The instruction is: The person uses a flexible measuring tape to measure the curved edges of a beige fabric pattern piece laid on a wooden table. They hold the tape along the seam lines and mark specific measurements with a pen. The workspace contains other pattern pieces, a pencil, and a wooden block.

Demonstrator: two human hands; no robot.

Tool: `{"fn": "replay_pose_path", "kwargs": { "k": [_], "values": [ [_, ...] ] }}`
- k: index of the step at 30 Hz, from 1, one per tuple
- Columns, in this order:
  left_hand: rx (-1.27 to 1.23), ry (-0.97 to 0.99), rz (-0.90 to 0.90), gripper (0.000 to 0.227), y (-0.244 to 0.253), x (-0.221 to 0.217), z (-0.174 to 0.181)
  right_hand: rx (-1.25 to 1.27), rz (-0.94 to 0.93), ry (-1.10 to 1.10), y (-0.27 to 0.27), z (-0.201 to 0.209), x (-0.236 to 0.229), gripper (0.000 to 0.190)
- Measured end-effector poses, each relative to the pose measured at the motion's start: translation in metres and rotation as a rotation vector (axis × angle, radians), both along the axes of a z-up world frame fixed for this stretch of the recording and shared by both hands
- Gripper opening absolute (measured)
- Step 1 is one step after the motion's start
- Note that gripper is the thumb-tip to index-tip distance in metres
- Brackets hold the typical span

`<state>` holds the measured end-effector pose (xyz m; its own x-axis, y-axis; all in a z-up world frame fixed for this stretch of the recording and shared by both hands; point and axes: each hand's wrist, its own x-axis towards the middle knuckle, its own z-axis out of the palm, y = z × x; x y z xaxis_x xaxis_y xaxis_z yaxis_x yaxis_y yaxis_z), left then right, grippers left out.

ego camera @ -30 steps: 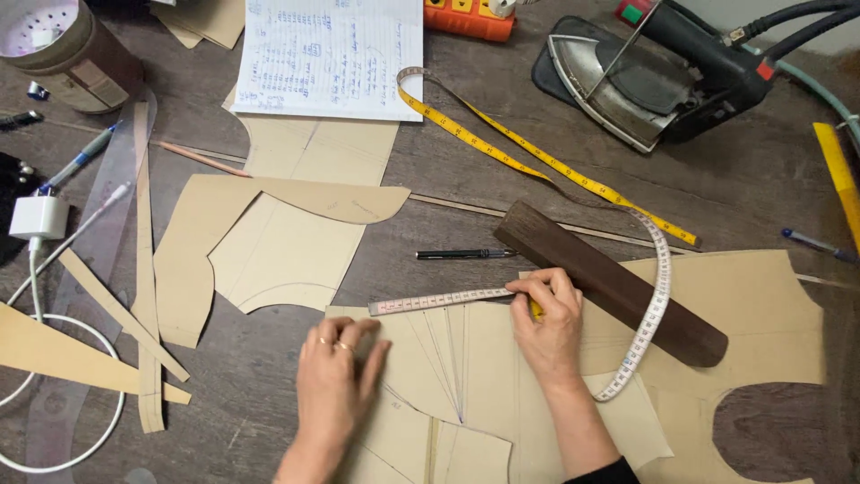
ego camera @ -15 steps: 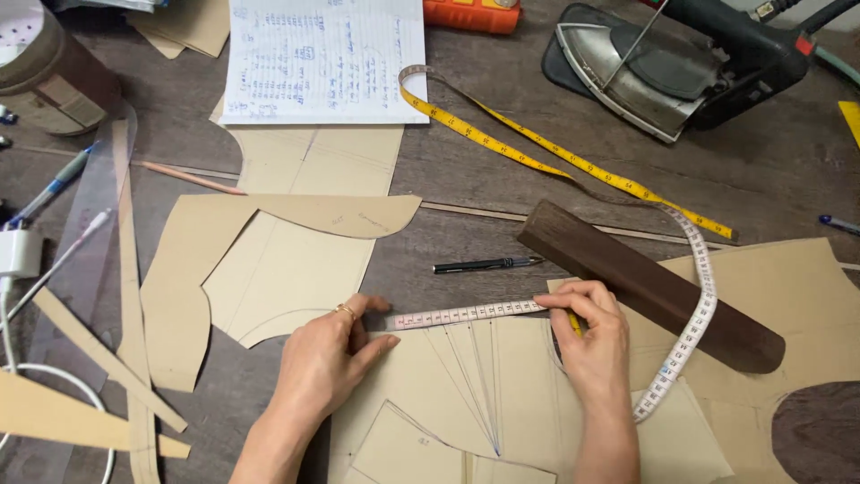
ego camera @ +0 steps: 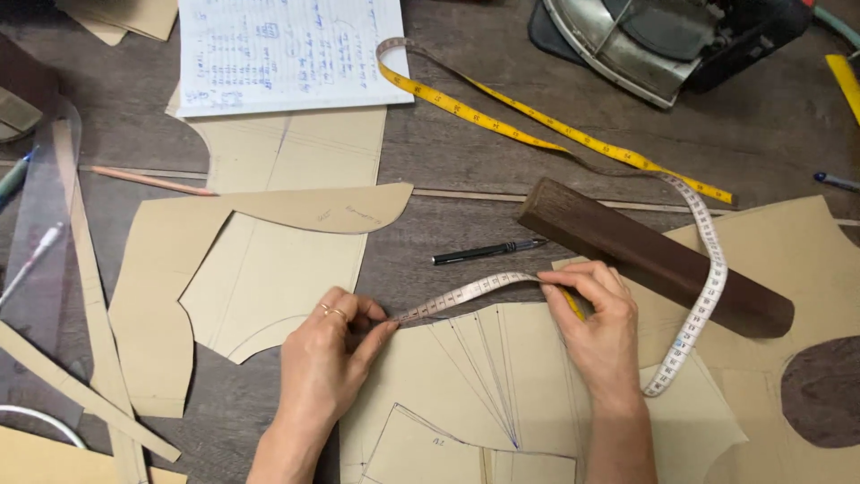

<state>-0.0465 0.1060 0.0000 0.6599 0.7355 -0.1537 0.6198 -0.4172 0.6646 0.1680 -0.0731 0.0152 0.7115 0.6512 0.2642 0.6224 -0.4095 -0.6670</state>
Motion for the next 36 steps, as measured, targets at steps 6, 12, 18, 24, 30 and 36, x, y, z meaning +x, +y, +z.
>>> {"fn": "replay_pose_path", "kwargs": {
  "k": [6, 12, 18, 24, 30, 36],
  "values": [
    [0.025, -0.256, -0.021, 0.012, -0.001, -0.001, -0.006, 0.046, 0.066, -0.043, 0.001, 0.005, 0.0, 0.008],
    [0.026, -0.433, 0.064, 0.007, -0.009, -0.002, 0.003, 0.134, 0.081, 0.017, -0.001, 0.011, -0.004, 0.01],
    [-0.063, -0.494, 0.111, 0.006, -0.013, -0.003, 0.006, 0.247, 0.022, 0.17, -0.002, 0.008, -0.011, 0.011],
    [-0.064, -0.625, 0.124, 0.01, -0.008, -0.003, -0.001, 0.297, 0.072, 0.144, -0.015, -0.009, 0.002, 0.016],
    [-0.077, -0.638, 0.108, 0.01, -0.007, -0.005, 0.004, 0.241, 0.058, 0.162, -0.016, -0.009, 0.0, 0.018],
    [-0.076, -0.636, 0.095, 0.011, -0.007, -0.004, 0.001, 0.234, 0.071, 0.157, -0.014, -0.006, -0.001, 0.018]
  ]
}}
